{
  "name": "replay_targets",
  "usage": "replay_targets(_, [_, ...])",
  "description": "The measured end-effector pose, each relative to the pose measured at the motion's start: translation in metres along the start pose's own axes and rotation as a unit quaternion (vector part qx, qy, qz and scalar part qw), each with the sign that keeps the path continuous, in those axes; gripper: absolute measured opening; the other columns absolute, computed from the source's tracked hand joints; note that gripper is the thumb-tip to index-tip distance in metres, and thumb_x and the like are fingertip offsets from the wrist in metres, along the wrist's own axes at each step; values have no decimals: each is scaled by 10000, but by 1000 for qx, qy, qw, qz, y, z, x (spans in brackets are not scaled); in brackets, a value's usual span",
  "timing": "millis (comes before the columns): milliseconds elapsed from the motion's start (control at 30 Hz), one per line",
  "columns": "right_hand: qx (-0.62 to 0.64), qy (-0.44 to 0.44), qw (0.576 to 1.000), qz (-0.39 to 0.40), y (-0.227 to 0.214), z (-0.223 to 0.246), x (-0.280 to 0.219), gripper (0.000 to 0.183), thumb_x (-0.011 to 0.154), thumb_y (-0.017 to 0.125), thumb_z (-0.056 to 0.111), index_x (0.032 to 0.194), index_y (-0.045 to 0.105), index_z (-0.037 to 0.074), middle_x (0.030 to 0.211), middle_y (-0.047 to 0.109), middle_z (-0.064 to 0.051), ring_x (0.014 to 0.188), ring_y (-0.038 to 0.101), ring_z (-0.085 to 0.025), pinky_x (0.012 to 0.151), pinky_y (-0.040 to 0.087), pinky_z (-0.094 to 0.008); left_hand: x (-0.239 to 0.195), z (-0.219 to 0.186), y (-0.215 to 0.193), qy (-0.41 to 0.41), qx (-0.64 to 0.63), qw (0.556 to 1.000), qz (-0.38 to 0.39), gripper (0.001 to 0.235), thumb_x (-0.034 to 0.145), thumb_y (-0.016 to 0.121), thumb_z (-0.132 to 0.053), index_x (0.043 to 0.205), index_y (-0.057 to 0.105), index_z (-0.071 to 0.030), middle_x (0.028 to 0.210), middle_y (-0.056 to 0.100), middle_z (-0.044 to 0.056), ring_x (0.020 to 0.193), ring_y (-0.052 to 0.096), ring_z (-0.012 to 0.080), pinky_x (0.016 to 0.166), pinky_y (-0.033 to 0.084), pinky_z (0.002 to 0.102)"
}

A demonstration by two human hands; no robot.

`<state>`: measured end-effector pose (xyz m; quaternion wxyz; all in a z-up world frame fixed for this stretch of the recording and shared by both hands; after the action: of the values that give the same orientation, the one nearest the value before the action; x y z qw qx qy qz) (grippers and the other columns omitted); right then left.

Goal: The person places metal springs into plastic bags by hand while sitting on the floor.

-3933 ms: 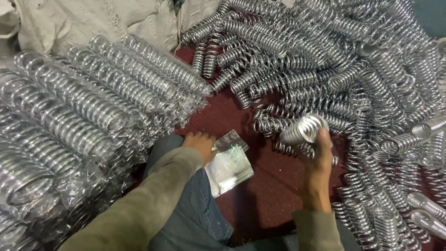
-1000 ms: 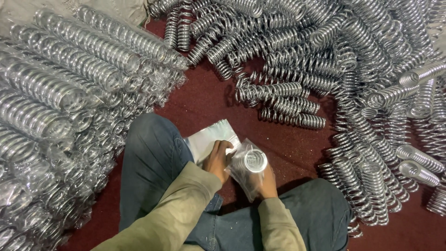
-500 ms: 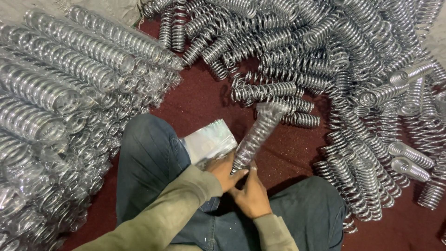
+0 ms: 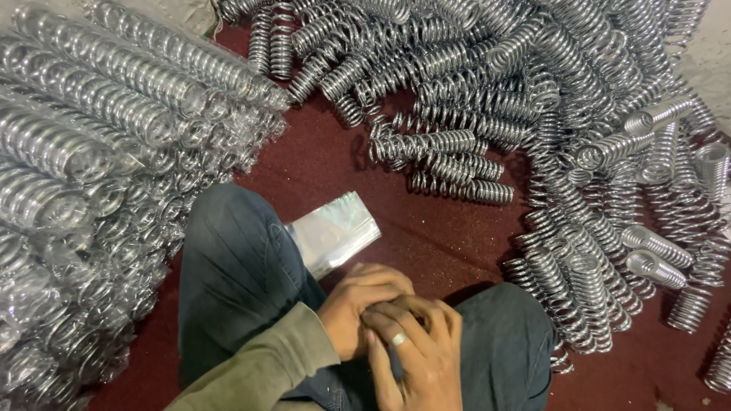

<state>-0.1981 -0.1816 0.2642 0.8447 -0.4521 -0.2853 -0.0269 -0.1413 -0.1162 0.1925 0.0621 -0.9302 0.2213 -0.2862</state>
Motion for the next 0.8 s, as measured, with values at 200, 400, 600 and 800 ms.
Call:
replay_targets(200, [-35, 226, 970, 83, 8, -89, -48, 714, 561, 661, 105, 1266, 577, 172, 1253, 513, -105, 1197, 551, -289, 934, 432, -490, -23, -20, 49, 37, 21, 999, -29, 118, 842, 604, 57, 771, 544, -17, 846, 552, 114, 715, 499, 288, 710, 375, 407])
replay_targets(400, [0, 183, 972, 145, 33, -97, -49, 868, 511, 676, 20, 1352, 610, 224, 1385, 536, -45, 1313, 551, -255, 970, 432, -493, -51, 48, 73, -12, 134, 979, 153, 395, 730, 736, -435, 920, 563, -135, 829, 674, 34, 838, 684, 311, 857, 427, 454])
replay_targets(600, [299, 259, 909, -130, 9, -84, -76, 349, 796, 712, -19, 1131, 616, -22, 1298, 624, -233, 1129, 708, -320, 1029, 583, -392, 28, -28, -62, 62, 329, 936, 114, 368, 798, 895, -391, 1076, 735, -211, 1063, 801, -40, 999, 735, 170, 1076, 407, 488])
replay_targets(800, [305, 340, 885, -94, 37, -112, -95, 84, 824, 732, 0, 902, 736, 30, 925, 756, -122, 934, 735, -207, 888, 598, -310, 34, -39, -265, 69, 642, 761, -66, 564, 758, 866, 11, 1298, 737, -89, 1451, 759, 108, 1459, 658, 411, 1211, 180, 564])
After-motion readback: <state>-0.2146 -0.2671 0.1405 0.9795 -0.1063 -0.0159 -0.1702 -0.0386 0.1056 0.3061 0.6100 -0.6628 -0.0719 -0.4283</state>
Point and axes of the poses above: each hand's wrist, its own x-axis towards the middle knuckle, its own y-axis out of the palm, z = x × y, the point moved 8 cm from there along x, towards the middle knuckle
